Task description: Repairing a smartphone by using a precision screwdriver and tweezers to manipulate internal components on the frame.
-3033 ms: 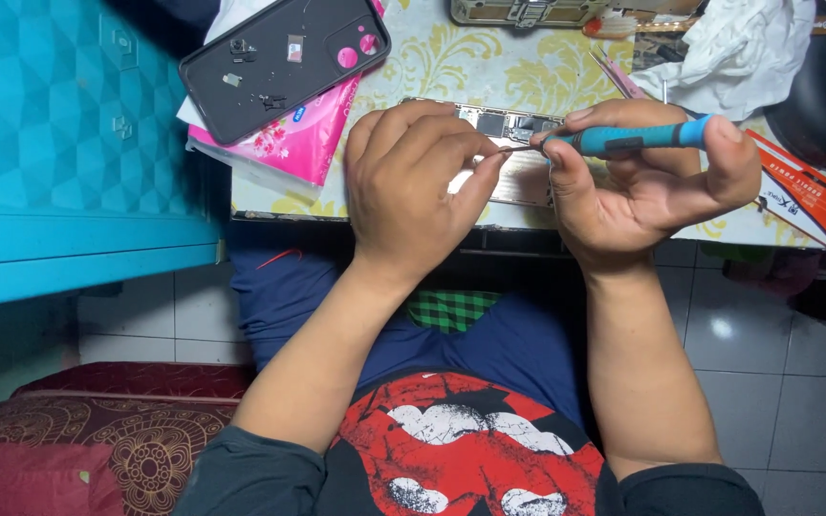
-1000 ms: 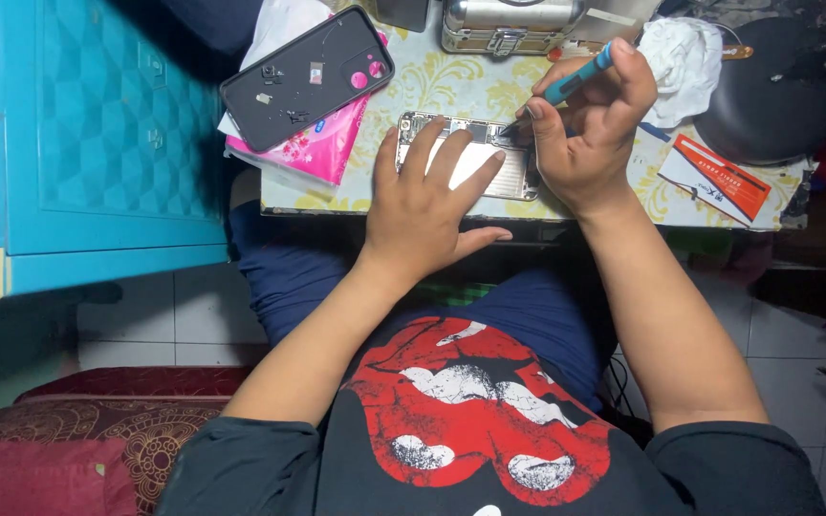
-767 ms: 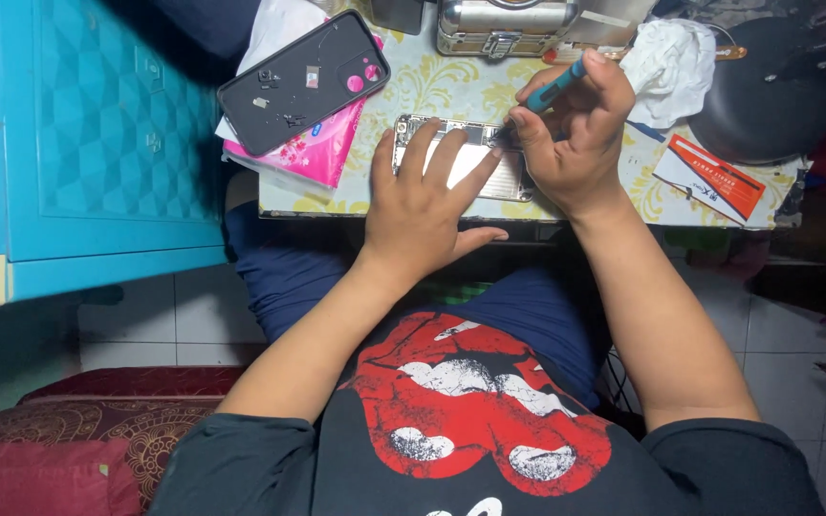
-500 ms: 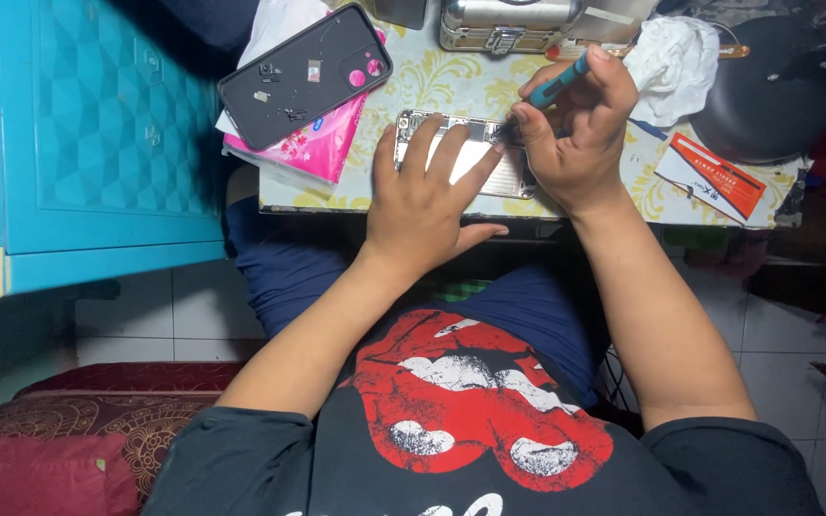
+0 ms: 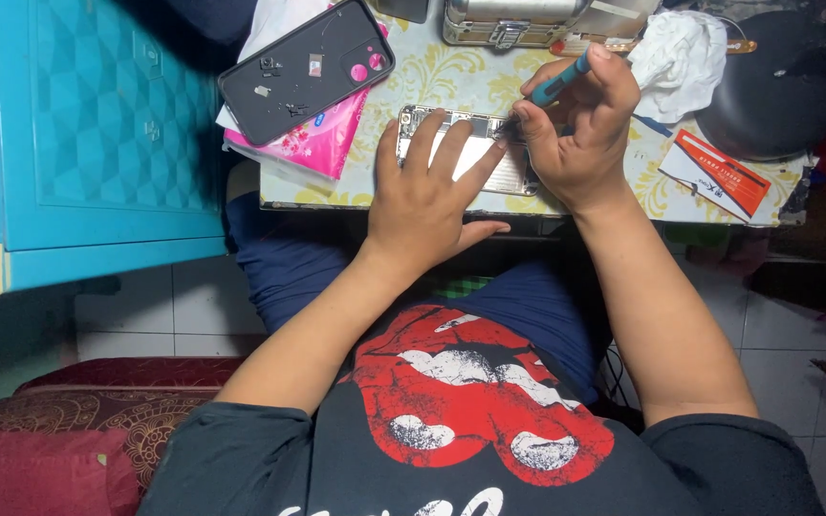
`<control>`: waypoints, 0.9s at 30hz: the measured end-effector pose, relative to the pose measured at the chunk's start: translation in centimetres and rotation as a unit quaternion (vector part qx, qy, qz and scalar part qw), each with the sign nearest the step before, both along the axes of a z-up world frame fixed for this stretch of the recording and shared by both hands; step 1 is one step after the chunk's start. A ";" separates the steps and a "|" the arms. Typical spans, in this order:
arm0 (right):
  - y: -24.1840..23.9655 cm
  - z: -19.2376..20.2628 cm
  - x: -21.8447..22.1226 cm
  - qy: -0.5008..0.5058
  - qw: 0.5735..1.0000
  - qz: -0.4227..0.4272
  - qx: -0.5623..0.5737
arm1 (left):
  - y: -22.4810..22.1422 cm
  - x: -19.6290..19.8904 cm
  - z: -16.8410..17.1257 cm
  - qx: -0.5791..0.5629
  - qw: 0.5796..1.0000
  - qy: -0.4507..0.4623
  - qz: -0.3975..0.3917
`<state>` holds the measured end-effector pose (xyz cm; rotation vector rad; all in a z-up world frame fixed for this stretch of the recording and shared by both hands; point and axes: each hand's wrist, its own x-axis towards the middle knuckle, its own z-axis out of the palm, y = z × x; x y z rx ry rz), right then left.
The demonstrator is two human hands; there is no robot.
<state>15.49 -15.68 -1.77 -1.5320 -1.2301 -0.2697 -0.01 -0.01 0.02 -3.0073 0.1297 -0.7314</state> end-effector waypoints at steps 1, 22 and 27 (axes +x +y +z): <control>0.0 0.1 0.0 -0.007 1.000 -0.002 -0.006 | 0.0 0.0 0.0 0.000 1.000 0.000 0.001; 0.9 12.1 1.8 -0.376 0.780 -0.112 -0.487 | 0.0 -0.1 -0.1 -0.007 1.000 -0.007 -0.001; 1.7 14.0 1.5 -0.321 0.736 -0.085 -0.590 | 0.0 -0.1 0.1 -0.006 1.000 -0.005 0.000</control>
